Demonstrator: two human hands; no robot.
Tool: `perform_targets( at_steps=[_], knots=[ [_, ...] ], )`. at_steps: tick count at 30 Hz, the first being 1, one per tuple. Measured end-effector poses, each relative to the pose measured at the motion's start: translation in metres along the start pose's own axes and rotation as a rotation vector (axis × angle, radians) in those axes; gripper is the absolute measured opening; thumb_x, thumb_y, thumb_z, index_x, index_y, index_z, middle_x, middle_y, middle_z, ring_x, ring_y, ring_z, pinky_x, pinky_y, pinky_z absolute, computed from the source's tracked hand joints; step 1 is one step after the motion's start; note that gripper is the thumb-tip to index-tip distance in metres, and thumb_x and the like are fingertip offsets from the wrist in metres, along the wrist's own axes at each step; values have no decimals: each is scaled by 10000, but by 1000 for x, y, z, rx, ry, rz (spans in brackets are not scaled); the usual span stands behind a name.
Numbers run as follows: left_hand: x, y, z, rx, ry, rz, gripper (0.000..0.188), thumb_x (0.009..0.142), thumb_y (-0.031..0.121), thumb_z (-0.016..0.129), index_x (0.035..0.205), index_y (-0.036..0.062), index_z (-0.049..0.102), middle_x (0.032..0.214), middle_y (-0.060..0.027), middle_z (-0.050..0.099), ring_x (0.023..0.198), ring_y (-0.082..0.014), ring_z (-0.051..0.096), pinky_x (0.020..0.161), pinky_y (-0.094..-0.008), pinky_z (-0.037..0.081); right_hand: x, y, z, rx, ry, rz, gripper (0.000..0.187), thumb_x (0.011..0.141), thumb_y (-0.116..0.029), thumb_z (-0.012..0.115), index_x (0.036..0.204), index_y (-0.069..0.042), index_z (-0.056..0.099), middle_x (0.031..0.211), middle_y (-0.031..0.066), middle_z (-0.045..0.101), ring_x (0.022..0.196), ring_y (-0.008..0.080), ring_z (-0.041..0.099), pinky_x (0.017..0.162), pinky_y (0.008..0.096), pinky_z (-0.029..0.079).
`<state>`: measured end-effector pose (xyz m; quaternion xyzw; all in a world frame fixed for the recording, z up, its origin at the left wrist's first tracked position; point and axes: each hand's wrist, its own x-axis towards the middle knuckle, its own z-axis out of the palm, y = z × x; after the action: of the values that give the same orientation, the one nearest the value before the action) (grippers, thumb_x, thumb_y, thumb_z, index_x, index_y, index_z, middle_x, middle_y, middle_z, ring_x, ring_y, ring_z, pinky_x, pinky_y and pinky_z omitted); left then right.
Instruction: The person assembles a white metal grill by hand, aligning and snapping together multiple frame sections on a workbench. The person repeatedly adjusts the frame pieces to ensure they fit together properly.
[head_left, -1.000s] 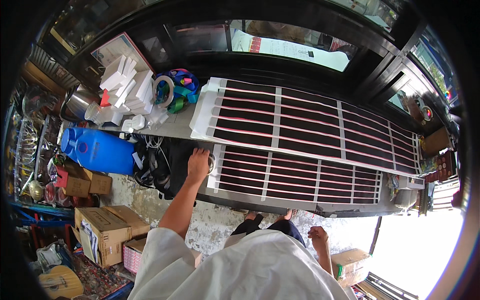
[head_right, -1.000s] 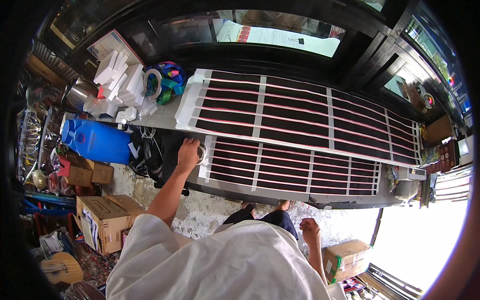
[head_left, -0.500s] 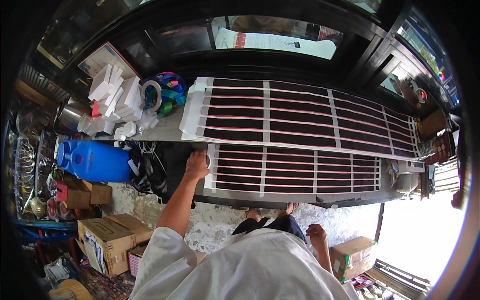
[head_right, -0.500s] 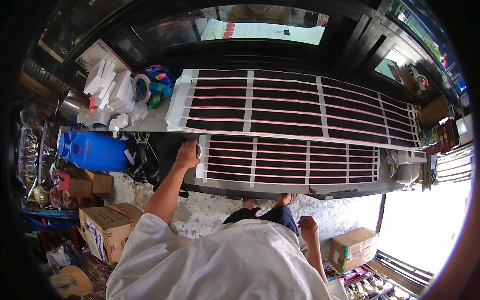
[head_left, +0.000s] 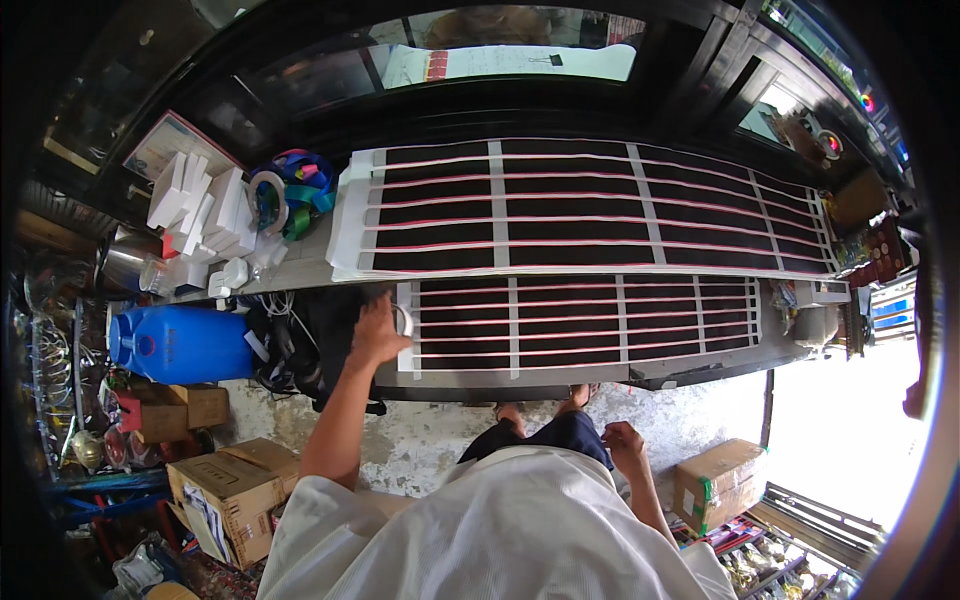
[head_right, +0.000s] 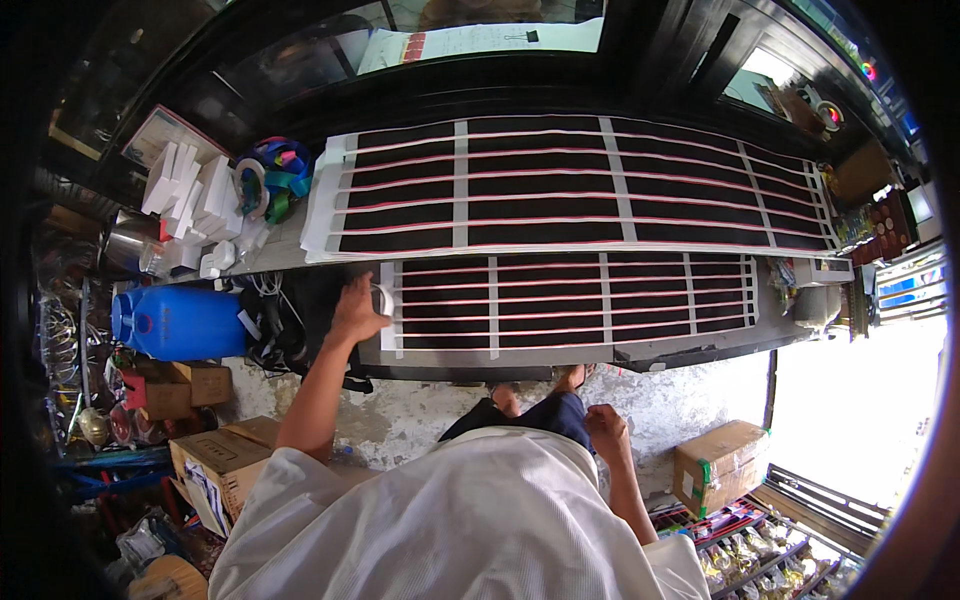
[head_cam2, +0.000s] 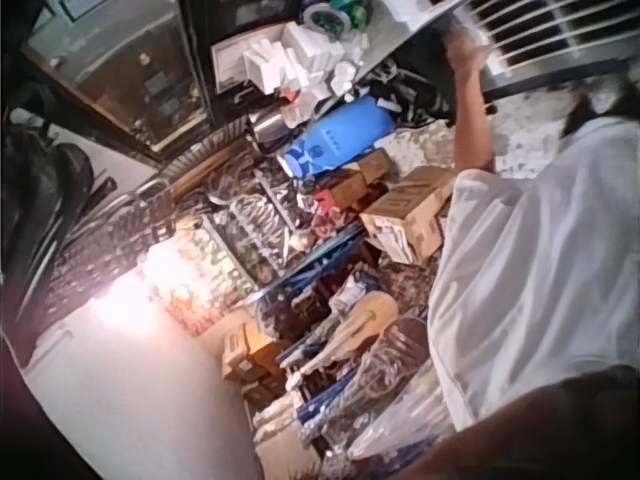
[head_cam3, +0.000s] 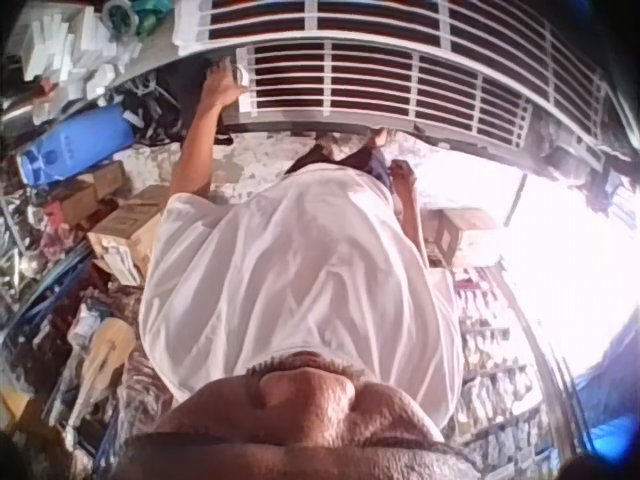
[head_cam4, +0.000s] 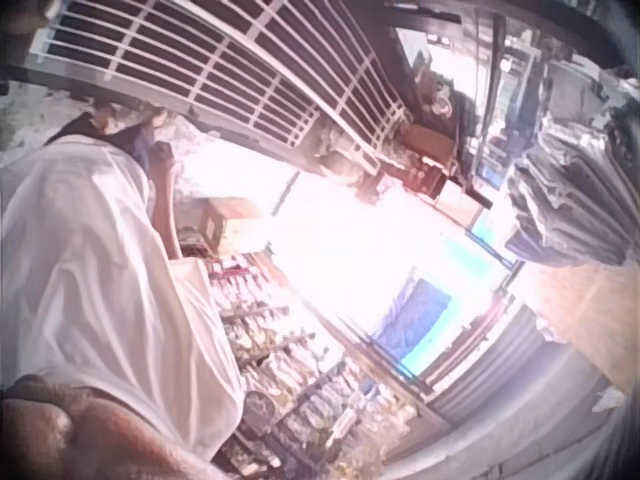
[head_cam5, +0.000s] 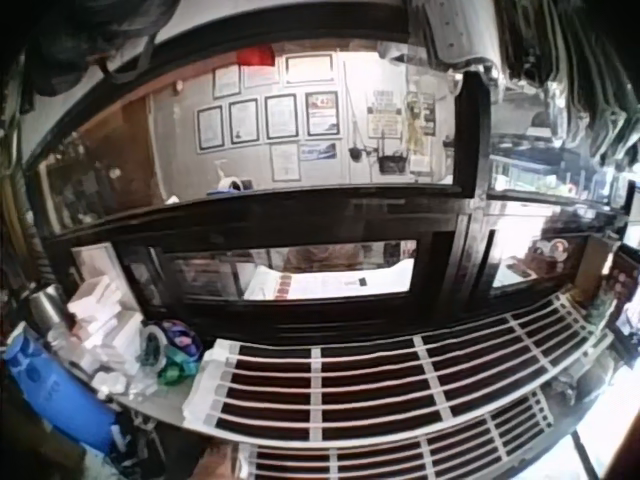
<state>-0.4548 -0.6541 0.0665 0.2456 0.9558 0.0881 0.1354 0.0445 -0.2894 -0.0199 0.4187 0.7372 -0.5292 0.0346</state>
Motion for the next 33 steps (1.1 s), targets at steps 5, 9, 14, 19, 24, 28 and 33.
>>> perform_targets(
  at_steps=[5,9,14,19,24,28,33],
  knots=[
    [-51,20,15,11,-104,19,994,710,257,959,1530,-11,465,1470,-268,585,1395,-454,561,1220,-532,437,3,3,11,-89,28,85,234,1021,-216,739,1166,-38,783,1004,185,833,944,288,821,858,423,630],
    [-61,13,22,20,-59,-23,941,701,257,963,1466,-9,482,1416,-271,594,1327,-466,586,1154,-539,486,2,-9,12,-106,-20,-19,230,1013,-207,746,1164,-39,783,973,170,829,917,264,816,839,409,630],
    [-72,8,31,-175,-1,-151,928,728,271,951,1456,-25,457,1409,-284,581,1303,-481,599,1130,-561,493,17,-13,16,-29,30,7,191,1005,-170,742,1143,-46,784,945,142,822,879,225,798,804,379,618],
    [-65,10,31,-114,88,-65,928,740,240,945,1472,-27,441,1404,-296,570,1296,-517,589,1131,-569,488,23,-1,11,-40,-21,-31,181,1007,-168,739,1137,-51,786,980,153,827,913,245,806,840,391,619],
    [2,8,13,41,134,106,811,784,181,874,1480,-24,513,1463,-310,570,1338,-496,586,1122,-581,525,21,3,9,-114,-48,35,197,1027,-190,729,1150,-46,784,1008,168,833,967,278,819,870,407,628],
    [63,-3,4,92,-160,-125,656,921,225,675,1535,18,576,1585,-284,581,1501,-412,553,1216,-536,492,13,-2,3,-100,-33,-3,210,1027,-202,728,1154,-44,784,1029,187,835,980,308,823,878,418,631],
    [117,-49,20,130,-214,-62,678,940,275,648,1603,155,575,1687,-219,523,1552,-445,493,1294,-535,415,-7,-6,-11,-133,-1,47,212,1011,-179,712,1164,-56,792,1035,179,840,995,305,827,874,424,637]
  ],
)
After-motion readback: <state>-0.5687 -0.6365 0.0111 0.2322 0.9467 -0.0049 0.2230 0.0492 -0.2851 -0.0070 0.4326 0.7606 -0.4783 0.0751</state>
